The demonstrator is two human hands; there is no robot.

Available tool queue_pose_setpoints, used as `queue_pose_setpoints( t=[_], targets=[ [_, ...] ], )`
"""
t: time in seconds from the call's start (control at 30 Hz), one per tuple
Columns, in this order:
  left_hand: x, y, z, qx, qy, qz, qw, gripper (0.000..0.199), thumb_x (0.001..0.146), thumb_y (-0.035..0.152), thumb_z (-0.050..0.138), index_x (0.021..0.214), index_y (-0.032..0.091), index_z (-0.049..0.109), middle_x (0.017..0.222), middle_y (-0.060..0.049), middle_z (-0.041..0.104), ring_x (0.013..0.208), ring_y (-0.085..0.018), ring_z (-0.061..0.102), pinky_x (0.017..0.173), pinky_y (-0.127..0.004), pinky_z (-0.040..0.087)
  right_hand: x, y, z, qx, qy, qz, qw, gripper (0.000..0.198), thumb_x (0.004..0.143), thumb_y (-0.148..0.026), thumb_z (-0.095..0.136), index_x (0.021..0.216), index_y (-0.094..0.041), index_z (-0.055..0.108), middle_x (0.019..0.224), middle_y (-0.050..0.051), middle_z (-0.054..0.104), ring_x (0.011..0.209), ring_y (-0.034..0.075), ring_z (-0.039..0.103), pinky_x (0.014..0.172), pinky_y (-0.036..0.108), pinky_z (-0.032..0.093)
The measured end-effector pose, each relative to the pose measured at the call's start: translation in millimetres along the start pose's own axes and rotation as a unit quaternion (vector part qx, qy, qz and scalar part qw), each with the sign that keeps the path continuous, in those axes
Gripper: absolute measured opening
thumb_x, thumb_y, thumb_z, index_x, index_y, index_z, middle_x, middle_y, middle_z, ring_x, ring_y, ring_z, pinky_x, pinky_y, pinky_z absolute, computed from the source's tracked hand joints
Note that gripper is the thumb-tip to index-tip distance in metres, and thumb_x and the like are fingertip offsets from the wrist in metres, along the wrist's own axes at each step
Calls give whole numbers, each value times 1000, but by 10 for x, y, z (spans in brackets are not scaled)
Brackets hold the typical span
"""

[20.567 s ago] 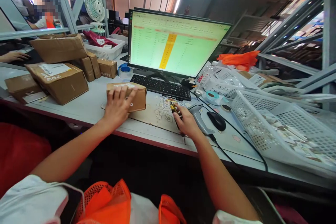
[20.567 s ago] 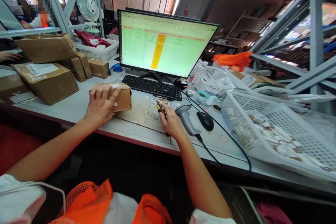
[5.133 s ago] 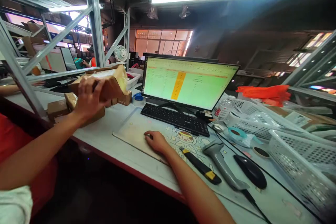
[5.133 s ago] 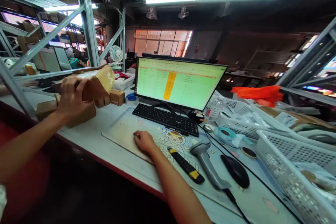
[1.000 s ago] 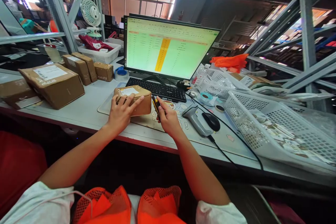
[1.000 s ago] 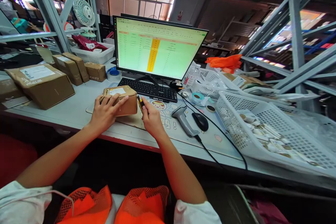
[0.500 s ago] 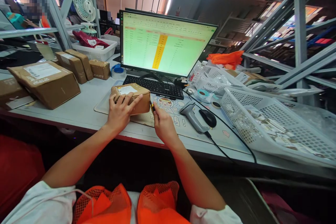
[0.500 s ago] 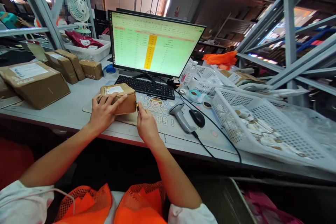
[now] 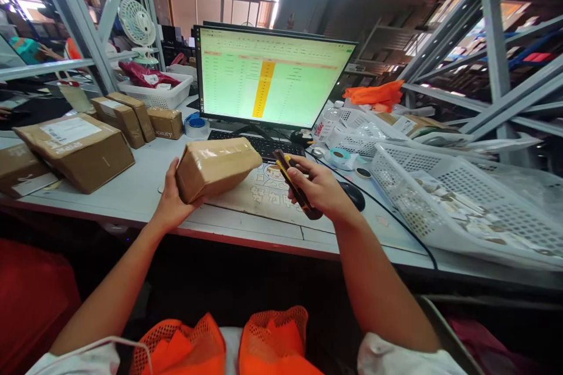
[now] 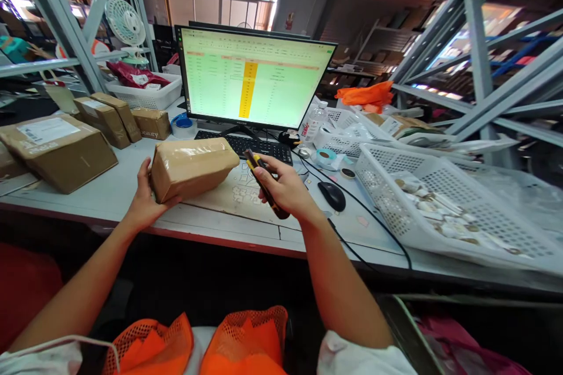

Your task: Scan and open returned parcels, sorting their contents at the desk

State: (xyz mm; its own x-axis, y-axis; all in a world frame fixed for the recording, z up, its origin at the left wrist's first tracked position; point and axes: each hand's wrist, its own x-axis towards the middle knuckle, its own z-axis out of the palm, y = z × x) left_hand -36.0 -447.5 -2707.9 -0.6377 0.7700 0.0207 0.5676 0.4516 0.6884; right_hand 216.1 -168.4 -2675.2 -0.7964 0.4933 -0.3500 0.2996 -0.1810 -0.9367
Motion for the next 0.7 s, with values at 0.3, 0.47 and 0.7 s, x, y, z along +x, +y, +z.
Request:
queue_pose_setpoints(
  t=[0.3, 0.47, 0.7],
  targets=[
    [-87, -404, 45, -82, -78, -83, 990, 132, 69, 44, 95, 166, 24, 9, 159, -22, 44, 150, -36, 45, 126, -56, 36, 870, 389, -86, -27, -75, 56, 995, 32, 99, -26, 61, 128, -13, 69, 72, 3, 69, 58, 14, 63, 49, 22, 50],
    [-108, -415, 41, -43, -68, -55, 995, 119, 69, 42, 94, 163, 20, 22, 156, -23, 47, 144, -36, 52, 124, -55, 39, 1058, 223, 10, -121, -58, 15, 991, 40, 96, -25, 57, 128, -13, 77, 64, 0, 64, 45, 9, 47, 40, 20, 35],
    [-104, -427, 29, -33, -85, -50, 995, 114, 70, 48, 92, 158, 15, 28, 146, -24, 55, 140, -39, 54, 119, -61, 42, 803, 267, 5, -191, -9, -77, 979, 46, 92, -35, 53, 121, -14, 82, 82, 5, 77, 58, 12, 56, 52, 23, 43]
  ],
)
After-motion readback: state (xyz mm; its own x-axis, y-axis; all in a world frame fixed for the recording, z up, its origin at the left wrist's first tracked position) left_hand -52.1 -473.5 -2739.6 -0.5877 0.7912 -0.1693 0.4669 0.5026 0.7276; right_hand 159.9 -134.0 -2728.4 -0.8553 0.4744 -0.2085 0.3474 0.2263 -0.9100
